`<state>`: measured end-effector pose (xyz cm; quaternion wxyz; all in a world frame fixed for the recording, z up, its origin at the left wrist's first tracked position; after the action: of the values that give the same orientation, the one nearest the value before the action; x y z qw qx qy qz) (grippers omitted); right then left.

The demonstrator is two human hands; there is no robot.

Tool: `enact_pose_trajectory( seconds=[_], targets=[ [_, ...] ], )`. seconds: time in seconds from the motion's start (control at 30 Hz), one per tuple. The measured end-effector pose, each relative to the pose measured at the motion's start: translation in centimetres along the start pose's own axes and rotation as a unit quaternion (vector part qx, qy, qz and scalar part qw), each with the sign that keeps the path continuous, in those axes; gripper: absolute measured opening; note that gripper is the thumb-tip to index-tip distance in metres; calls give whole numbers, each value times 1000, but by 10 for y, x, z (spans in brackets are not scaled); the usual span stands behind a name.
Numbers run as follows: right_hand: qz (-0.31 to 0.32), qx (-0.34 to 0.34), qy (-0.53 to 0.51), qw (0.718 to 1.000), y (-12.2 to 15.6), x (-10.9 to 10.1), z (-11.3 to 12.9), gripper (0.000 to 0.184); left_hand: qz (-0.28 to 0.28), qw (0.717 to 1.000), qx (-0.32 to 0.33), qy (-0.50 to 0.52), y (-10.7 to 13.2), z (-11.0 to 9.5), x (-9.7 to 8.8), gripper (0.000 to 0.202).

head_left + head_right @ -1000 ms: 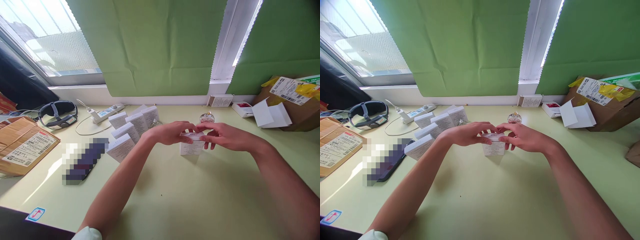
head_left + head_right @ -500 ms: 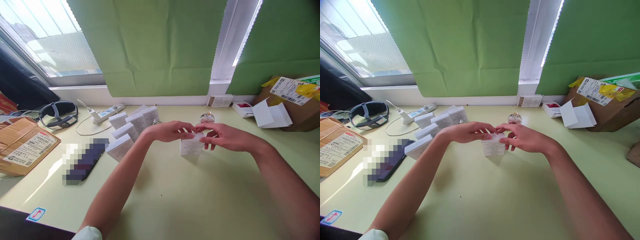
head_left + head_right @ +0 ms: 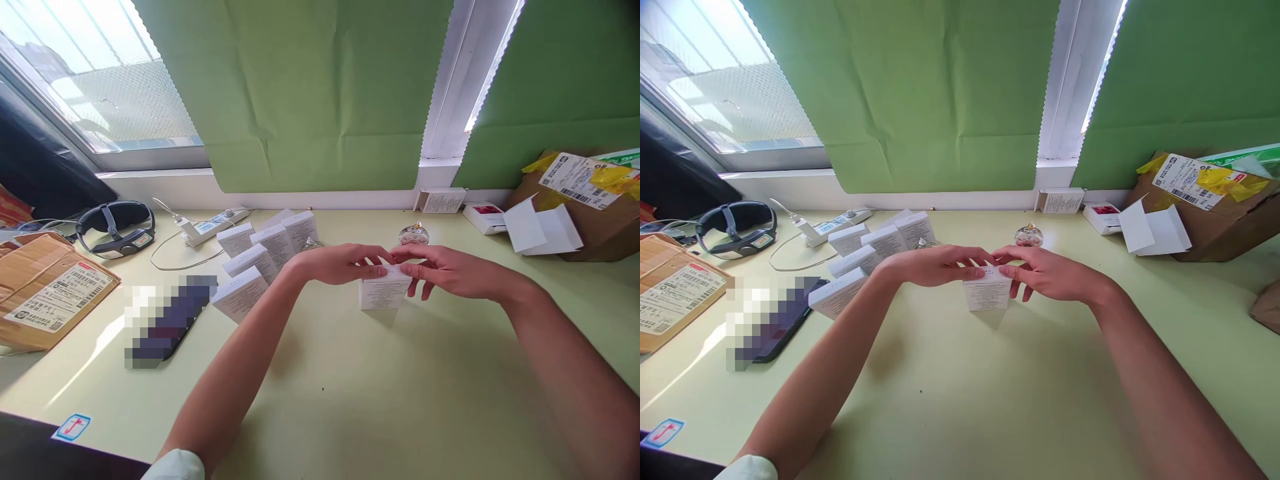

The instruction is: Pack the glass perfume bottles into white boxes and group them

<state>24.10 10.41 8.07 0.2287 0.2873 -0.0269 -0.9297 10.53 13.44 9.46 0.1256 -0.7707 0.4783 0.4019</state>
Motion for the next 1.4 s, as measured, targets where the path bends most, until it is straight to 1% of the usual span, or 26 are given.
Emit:
enact_pose_trajectory(
  seconds=[0.23, 0.57, 0.77, 0.93, 1.03, 1.23, 1.4],
  targets=[
    [-1, 3, 13, 1000, 0, 0, -1, 53, 2, 1000, -20, -14, -1, 5, 2, 46],
    [3, 4, 3, 1000, -2, 1, -3, 53, 0, 999, -26, -30, -2, 8, 4, 49],
    [10, 2, -4, 1000, -3, 3, -2, 54, 5, 999, -27, -32, -3, 9, 5, 49],
    [15, 5, -16, 1000, -3, 4, -2, 52, 5, 1000, -16, -23, -4, 7, 6, 47],
    [8, 6, -20, 1000, -2, 3, -2, 54, 4, 1000, -16, -19, -4, 8, 6, 47],
    [-5, 5, 10, 1000, -2, 2, -2, 57, -5, 999, -24, -24, -3, 7, 4, 50],
    [-9, 14, 25, 1000, -1, 1, -2, 59, 1, 999, -30, -27, 0, 3, 4, 50]
  ],
)
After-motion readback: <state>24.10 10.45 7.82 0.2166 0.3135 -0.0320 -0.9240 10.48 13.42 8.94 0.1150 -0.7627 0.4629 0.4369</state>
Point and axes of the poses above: each hand's wrist, its own y-axis away from the middle knuckle, its own x-axis out of the palm, z = x × y, the point moved 8 cm from there along -y, towards the middle knuckle, and after that the axes turned 4 degrees about -z, right-handed, at the moved point
